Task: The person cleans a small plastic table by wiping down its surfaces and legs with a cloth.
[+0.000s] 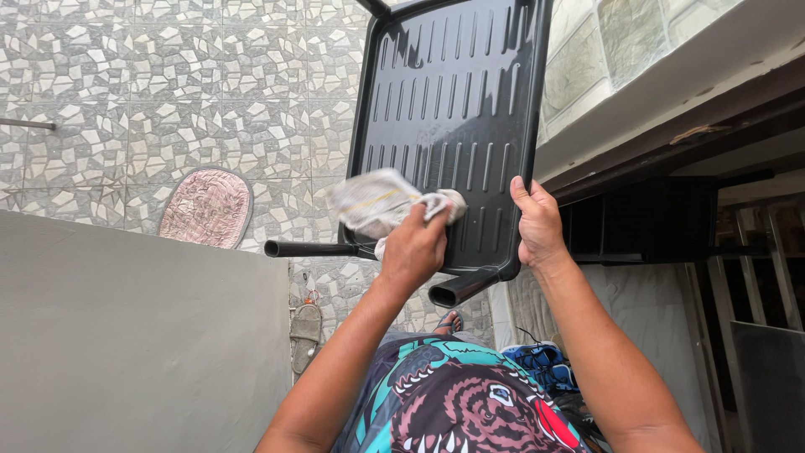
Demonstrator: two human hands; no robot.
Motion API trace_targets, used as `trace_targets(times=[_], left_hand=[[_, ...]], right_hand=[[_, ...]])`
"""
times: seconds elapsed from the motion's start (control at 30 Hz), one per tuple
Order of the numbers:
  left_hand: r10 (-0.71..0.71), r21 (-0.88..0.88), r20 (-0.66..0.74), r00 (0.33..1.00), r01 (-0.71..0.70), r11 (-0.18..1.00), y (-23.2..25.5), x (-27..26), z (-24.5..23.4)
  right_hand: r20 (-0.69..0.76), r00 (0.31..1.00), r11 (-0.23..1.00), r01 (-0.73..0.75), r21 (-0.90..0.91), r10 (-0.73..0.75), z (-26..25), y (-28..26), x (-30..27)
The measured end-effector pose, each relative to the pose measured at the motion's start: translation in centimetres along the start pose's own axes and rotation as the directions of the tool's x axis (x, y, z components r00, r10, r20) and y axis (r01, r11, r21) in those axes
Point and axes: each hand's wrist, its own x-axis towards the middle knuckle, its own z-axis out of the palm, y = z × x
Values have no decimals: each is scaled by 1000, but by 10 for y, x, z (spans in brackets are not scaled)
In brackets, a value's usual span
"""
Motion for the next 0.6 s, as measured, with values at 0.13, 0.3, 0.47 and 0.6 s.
trace_targets(times=[0.13, 0.3, 0.47, 0.6], left_hand=[[8, 202, -126, 992, 17, 979, -15, -12, -3], [112, 33, -112, 987, -109, 993, 8, -24, 20], [369, 28, -63, 927, -368, 929, 16, 24, 18], [223, 171, -224, 949, -187, 967, -1, 81, 10]], right_hand=[[-14, 1000, 999, -1, 42, 1, 1, -2, -4], [-2, 999, 999, 35, 16, -35, 7, 13, -6], [118, 993, 997, 40, -71, -32, -2, 30, -1], [133, 990, 990, 61, -126, -45, 1, 31, -4]])
